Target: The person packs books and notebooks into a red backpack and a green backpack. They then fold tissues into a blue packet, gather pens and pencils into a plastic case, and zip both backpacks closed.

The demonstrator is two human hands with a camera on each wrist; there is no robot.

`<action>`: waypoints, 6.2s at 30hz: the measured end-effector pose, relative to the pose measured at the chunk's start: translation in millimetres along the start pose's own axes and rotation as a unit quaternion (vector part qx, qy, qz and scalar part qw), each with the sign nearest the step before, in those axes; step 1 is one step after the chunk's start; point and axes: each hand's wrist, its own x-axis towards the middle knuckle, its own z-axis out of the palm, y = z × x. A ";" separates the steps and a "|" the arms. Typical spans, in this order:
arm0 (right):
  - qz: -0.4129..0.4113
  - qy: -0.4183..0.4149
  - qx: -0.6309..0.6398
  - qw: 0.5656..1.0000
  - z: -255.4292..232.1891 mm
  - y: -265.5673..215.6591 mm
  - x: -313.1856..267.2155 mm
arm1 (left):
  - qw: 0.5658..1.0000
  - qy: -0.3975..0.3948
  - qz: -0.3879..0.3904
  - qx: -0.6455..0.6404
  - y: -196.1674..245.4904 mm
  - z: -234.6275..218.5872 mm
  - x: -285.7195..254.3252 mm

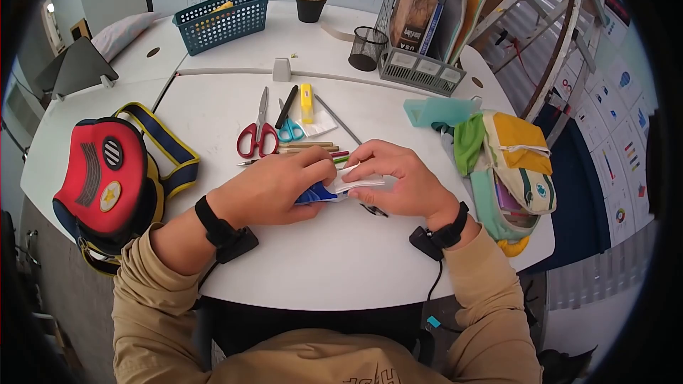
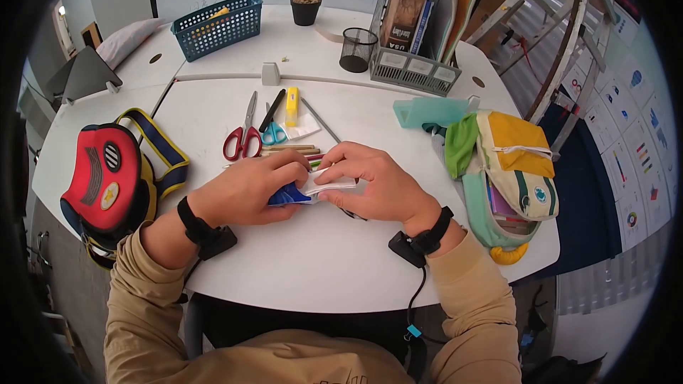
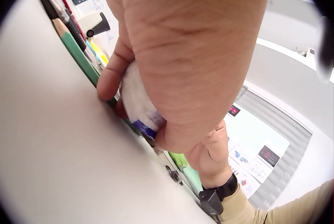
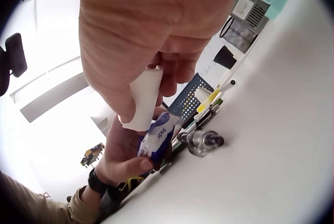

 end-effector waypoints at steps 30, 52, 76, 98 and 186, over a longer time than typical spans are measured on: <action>-0.007 0.023 0.002 1.000 21.2 2.8 -0.3 | 0.996 -0.031 0.033 -0.083 -8.7 11.7 -2.2; 0.102 0.064 0.097 0.988 28.4 12.2 -0.5 | 0.997 -0.001 0.032 -0.068 -7.8 19.2 -2.1; 0.078 0.055 0.021 0.995 22.2 6.4 -0.5 | 0.991 -0.027 -0.014 -0.132 -4.8 17.4 -0.1; 0.163 0.046 0.109 0.980 23.5 8.6 -1.3 | 0.992 -0.026 0.003 -0.121 -6.3 19.7 0.5; 0.151 0.159 0.218 0.951 27.4 29.1 -1.6 | 0.978 0.135 -0.105 -0.121 -9.2 38.8 3.9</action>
